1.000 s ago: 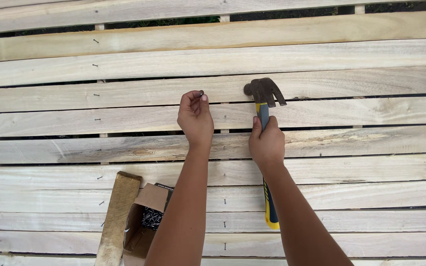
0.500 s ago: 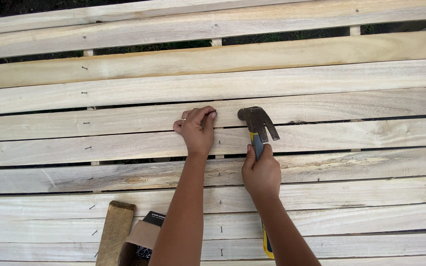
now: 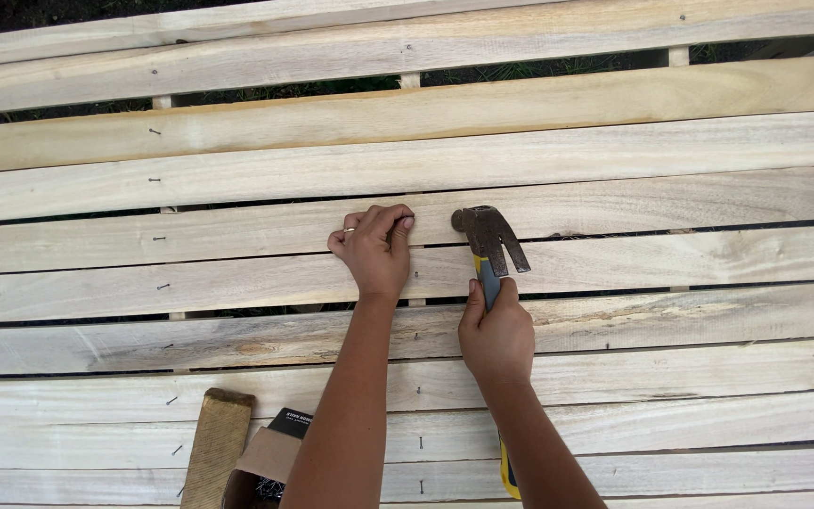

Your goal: The person kneels beside a slatted wooden bench outdoors, takes nails from a cardboard box, positions each nail on a wood slat, and hammers it in by hand, working across the slats. They move around the bench to reach different sections and continue driving nails one at a time.

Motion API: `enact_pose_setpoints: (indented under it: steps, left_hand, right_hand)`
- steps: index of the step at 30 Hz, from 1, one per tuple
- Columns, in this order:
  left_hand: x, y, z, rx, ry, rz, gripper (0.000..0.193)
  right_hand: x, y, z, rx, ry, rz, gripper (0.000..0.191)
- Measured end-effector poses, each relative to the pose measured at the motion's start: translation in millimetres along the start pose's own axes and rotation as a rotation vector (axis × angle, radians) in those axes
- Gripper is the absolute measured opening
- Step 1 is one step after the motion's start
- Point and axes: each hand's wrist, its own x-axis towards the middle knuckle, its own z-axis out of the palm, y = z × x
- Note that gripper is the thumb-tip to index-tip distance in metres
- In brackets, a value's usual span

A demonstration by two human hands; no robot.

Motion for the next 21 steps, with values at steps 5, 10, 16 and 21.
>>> enact_pose_setpoints:
  steps: [5, 10, 16, 21]
  left_hand:
    - [0, 2, -1, 0.011, -0.012, 0.002, 0.007]
    - [-1, 1, 1, 0.03, 0.029, 0.04, 0.008]
    - [-1, -1, 4, 0.028, 0.02, 0.068, 0.011]
    - [0, -2, 6, 0.057, 0.0, 0.031, 0.012]
  right_hand:
    - [0, -1, 0, -0.003, -0.05, 0.038, 0.035]
    - [0, 1, 0, 0.005, -0.042, 0.026, 0.035]
    - [0, 4, 2, 0.047, -0.04, 0.022, 0.035]
    - [3, -3, -11, 0.04, -0.071, -0.002, 0.035]
